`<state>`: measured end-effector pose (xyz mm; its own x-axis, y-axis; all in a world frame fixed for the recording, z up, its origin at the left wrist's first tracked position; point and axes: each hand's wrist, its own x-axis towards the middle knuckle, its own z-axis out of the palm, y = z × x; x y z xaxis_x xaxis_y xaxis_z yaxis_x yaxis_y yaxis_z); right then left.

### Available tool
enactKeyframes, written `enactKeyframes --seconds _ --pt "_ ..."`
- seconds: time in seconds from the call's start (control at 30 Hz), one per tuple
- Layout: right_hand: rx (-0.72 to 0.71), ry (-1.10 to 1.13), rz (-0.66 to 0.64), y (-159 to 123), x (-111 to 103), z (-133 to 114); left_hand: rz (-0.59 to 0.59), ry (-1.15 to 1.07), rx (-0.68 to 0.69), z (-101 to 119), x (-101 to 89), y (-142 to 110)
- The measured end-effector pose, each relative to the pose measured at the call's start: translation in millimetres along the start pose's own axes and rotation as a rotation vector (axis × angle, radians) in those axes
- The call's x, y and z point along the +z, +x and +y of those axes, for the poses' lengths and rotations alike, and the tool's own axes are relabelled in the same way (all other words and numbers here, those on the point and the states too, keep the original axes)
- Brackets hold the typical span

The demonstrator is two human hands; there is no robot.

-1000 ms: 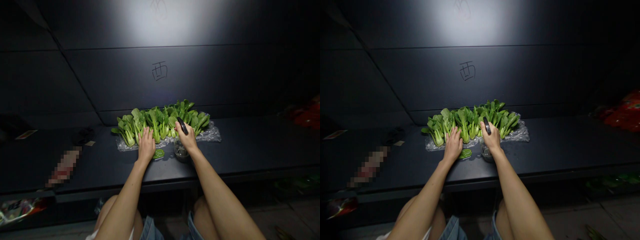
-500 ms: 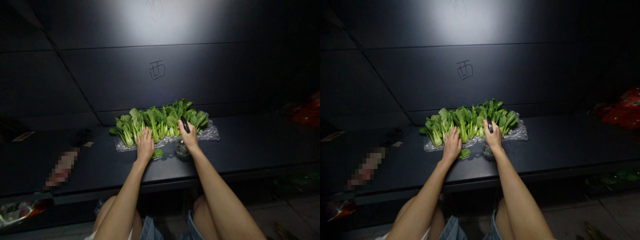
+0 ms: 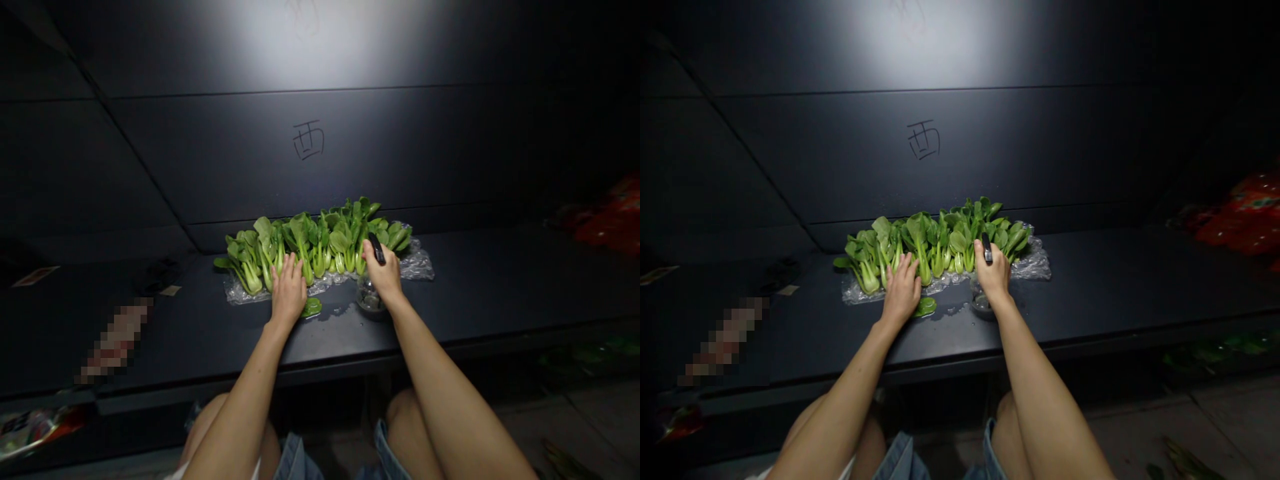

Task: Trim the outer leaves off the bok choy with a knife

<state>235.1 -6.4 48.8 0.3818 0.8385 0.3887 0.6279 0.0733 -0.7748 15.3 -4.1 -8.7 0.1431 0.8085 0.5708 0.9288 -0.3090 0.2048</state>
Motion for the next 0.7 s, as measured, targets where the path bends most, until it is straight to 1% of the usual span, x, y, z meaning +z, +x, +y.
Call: enactKeyframes --seconds 0.3,0.5,0.7 --pt "0.015 -0.083 -0.023 3.0 -3.9 6.9 -0.032 0.028 0.04 6.7 0.1 2.9" --pt "0.037 -0.064 0.02 3.6 -8.4 13.7 -0.042 0.028 0.061 11.6 3.0 4.0" --pt "0.042 -0.056 0.012 5.1 -10.8 20.1 -0.06 0.026 0.107 15.4 5.1 5.7"
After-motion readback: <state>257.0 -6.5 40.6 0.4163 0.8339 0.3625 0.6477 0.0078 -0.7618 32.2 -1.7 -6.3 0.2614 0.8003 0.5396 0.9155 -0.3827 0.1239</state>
